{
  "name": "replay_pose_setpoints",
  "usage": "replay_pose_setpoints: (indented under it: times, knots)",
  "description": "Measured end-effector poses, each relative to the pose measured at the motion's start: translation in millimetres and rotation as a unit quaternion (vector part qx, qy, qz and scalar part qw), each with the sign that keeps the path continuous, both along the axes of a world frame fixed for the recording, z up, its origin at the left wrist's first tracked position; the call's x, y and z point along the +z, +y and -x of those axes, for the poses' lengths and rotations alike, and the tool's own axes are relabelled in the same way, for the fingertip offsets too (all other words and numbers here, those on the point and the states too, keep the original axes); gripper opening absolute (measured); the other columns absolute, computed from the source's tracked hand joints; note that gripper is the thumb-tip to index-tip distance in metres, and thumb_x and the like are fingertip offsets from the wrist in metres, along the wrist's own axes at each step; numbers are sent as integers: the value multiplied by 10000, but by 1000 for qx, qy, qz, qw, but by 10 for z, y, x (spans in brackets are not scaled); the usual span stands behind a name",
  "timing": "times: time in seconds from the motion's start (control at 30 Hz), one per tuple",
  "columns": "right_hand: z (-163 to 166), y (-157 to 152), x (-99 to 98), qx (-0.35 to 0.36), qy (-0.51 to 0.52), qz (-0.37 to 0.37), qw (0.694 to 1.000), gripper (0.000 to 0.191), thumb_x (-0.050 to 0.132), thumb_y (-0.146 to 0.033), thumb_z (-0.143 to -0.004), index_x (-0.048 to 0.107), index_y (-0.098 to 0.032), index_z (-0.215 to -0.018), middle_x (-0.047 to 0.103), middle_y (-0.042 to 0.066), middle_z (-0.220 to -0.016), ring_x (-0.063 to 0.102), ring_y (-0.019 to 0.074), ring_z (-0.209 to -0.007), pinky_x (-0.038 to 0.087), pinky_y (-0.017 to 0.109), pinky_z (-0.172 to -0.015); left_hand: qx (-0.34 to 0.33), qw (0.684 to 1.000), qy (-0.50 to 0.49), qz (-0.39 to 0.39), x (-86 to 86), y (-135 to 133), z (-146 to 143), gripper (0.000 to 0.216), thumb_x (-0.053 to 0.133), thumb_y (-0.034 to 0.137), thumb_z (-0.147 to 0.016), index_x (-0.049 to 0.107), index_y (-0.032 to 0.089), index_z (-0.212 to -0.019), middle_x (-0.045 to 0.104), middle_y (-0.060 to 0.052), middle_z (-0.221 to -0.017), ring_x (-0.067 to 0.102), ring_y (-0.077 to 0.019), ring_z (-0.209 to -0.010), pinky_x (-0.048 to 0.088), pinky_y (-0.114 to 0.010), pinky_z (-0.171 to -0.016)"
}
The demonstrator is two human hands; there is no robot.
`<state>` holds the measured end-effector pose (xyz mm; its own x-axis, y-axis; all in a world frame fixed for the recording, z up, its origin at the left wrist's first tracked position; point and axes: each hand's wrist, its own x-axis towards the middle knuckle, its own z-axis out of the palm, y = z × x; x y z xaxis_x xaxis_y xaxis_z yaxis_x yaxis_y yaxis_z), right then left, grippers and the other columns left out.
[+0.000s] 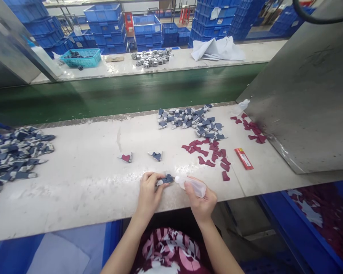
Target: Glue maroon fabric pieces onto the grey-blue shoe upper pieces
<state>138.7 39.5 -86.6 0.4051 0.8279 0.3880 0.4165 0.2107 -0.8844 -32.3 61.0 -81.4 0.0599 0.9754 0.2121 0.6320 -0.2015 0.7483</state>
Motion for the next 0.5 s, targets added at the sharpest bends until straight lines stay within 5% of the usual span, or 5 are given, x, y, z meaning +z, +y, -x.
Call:
replay_pose_setpoints:
  times: [0.5]
  knots:
    - [-7, -32, -35, -40, -5, 13, 999, 275, 730, -414, -837, 789, -150, -885, 794, 96, -798, 748, 243, -602, 633, 329, -592, 2, 1000, 4, -1, -5, -2, -7, 131, 724, 119, -834, 681, 203, -925, 686, -51, -919, 631, -249, -934, 527, -421, -845]
